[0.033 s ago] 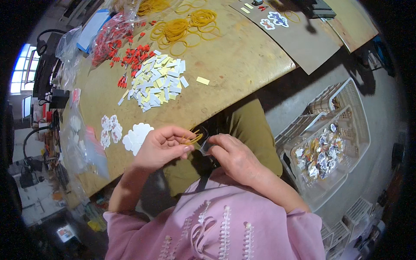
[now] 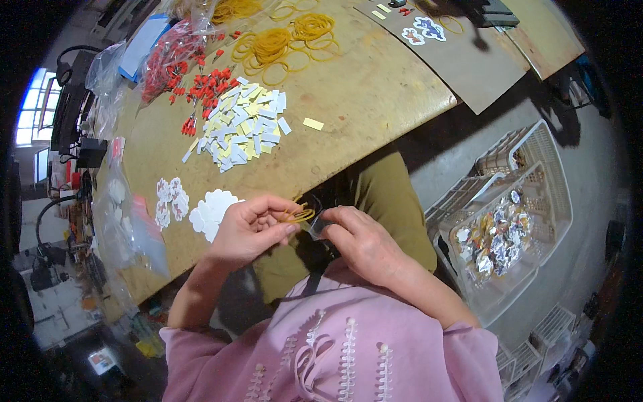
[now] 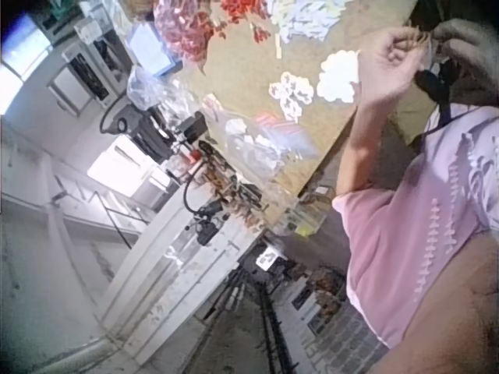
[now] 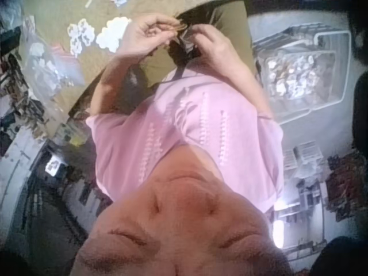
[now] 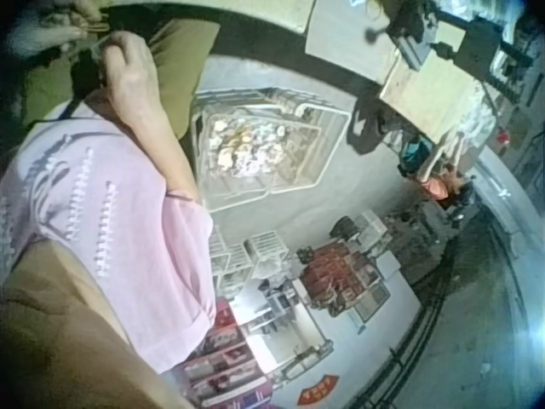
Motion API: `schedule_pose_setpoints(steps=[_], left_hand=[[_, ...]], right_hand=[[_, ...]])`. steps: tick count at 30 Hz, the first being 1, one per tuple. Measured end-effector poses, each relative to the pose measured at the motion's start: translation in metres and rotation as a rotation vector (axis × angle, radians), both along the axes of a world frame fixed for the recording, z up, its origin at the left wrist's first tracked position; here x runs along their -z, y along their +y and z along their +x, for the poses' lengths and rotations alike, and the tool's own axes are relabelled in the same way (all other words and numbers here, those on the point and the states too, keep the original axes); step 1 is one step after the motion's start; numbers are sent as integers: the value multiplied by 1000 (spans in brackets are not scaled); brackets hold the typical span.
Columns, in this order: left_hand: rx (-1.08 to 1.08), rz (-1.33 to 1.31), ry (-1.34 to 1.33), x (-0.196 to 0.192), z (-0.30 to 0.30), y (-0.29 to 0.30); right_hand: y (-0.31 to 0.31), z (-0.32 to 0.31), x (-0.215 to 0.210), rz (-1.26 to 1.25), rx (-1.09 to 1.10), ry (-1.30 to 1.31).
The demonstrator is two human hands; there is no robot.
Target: The person assembles small craft kits by placing white cloud-shaped cutouts, red and yellow rubber bands, and small rectangular paper pieces into clear plastic bags. The person handles each item one at a time and seals the bags on a wooden workbench.
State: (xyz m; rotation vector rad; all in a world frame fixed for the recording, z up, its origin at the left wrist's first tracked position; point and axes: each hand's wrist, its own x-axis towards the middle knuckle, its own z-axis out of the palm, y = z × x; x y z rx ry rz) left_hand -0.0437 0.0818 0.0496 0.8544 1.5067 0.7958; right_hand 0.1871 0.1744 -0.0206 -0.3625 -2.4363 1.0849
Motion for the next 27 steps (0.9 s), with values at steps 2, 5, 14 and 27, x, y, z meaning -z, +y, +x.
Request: schedule_pose_setpoints(steps=[2,5,14,27], left_hand=[[67,157,369,-5,9,-1],[146,532,800,3,12,-1],[100,691,859,-9,20,1],[-70,718,824,21,49,-21]], right_hand=[[-2,0,0,-24,12,2],[-4,-2,0,-55,38,19],[-8,-5,1,-66,30,42],[-14,-7,-2,-122,-35,116]])
